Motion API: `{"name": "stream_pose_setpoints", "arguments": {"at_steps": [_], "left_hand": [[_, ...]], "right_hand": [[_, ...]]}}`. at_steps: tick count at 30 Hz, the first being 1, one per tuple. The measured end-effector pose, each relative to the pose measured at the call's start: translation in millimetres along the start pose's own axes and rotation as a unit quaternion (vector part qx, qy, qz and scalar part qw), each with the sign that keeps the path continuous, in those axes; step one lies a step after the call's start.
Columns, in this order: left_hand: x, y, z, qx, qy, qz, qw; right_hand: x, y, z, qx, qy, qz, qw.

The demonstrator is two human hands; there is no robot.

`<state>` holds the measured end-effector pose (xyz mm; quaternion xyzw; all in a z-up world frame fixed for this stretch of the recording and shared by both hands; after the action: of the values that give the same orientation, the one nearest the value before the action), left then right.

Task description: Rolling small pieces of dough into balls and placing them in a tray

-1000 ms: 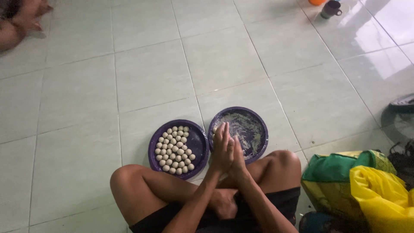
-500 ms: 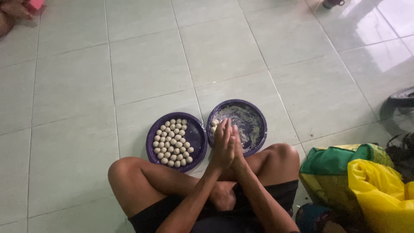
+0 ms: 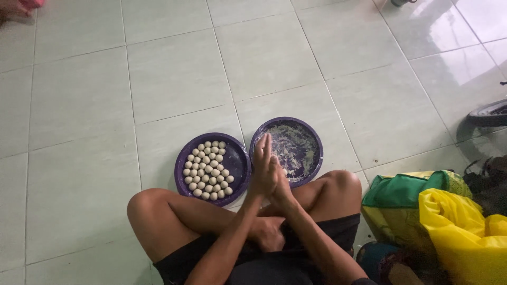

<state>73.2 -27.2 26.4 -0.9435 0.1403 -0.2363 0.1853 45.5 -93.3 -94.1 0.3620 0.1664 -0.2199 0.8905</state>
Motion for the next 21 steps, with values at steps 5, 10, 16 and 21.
{"name": "stream_pose_setpoints", "arguments": {"at_steps": [5, 10, 16, 21], "left_hand": [[-16.9, 8.1, 17.9, 0.021, -0.013, 0.018, 1.000], [7.9, -7.5, 4.2, -0.037, -0.008, -0.005, 0.999], [-12.0, -0.1, 8.4, 0.002, 0.012, -0.019, 1.000], [3.0, -5.7, 4.7, -0.070, -0.002, -0.019, 0.997]], "right_hand": [[17.4, 2.9, 13.3, -0.009, -0.003, 0.017, 1.000], [7.7, 5.8, -9.9, -0.004, -0.006, 0.019, 1.000], [22.5, -0.5, 4.3, -0.010, -0.010, 0.021, 1.000], [8.5, -7.5, -15.6, -0.019, -0.003, 0.016, 1.000]]}}
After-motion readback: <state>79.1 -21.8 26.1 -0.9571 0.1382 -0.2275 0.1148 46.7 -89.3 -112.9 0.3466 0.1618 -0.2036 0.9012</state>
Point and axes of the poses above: each hand's wrist, its own x-axis towards the middle knuckle, its own y-axis out of the palm, z = x × y, the point moved 9 cm from there along x, towards the middle knuckle, and after that the axes turned 2 degrees about -x, right-handed, at the moved point
